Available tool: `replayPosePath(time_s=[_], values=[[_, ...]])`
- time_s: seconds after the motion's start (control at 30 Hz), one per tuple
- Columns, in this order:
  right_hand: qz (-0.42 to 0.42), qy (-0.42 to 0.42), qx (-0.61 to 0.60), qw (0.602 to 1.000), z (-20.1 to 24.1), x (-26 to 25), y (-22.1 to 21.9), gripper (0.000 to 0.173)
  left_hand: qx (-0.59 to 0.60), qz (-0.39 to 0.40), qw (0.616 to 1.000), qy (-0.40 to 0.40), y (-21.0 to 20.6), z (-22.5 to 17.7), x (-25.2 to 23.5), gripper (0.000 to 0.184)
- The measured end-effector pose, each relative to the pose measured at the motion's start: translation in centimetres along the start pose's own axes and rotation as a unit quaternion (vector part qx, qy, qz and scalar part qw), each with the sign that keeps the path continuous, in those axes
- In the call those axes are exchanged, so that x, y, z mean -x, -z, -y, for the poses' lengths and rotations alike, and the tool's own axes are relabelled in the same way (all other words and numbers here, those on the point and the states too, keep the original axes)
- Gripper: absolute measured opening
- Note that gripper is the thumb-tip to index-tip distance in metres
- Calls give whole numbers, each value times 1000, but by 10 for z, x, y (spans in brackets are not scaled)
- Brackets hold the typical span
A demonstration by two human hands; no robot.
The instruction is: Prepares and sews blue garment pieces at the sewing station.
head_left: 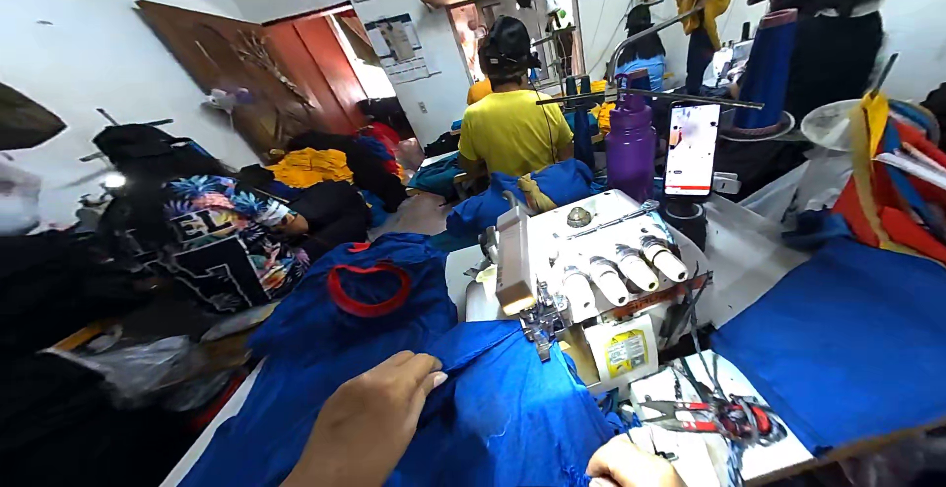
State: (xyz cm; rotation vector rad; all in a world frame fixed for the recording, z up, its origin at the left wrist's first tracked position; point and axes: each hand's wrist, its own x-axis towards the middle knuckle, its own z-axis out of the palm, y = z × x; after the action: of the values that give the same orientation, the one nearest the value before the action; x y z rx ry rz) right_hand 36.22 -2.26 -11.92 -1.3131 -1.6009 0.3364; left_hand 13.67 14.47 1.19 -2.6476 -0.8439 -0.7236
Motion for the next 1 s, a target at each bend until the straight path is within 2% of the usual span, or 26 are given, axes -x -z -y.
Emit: replayPosePath(time_s=[0.07,0.13,0.23,0.3,0.37,0.43,0.47,0.57,0.67,0.73,0.77,0.87,0.93,1.0], values=[[5,3,-20,1000,5,-1,4,16,78,13,997,10,9,-15,7,21],[-7,48,-33,998,14,-7,11,15,193,50,979,41,16,-39,15,20],[-40,152,-62,986,33,-27,16,16,376,45,917,123,3,-76,29,19],[-51,189,-60,979,44,-40,12,16,510,21,835,208,-10,-98,36,18],[-61,207,-26,976,47,-51,1,16,635,-19,721,276,-24,-114,42,16],[-64,205,-9,977,42,-56,-10,14,731,-61,601,318,-29,-124,44,23],[-63,199,-14,978,38,-57,-15,14,758,-82,558,328,-30,-128,45,26],[-54,181,-53,981,25,-55,-21,13,813,-110,468,327,-39,-132,52,33],[-49,170,-49,983,19,-50,-23,13,850,-124,407,309,-46,-133,57,36],[-60,171,-16,983,21,-49,-23,16,862,-137,389,295,-47,-135,57,33],[-61,179,16,982,23,-49,-23,18,853,-147,398,306,-47,-137,56,30],[-19,176,87,980,37,-44,-19,25,807,-151,449,354,-47,-138,54,27],[20,142,57,988,45,-37,-8,32,790,-140,480,355,-52,-137,58,26],[-3,130,29,991,39,-30,13,34,767,-138,518,353,-54,-138,61,22]])
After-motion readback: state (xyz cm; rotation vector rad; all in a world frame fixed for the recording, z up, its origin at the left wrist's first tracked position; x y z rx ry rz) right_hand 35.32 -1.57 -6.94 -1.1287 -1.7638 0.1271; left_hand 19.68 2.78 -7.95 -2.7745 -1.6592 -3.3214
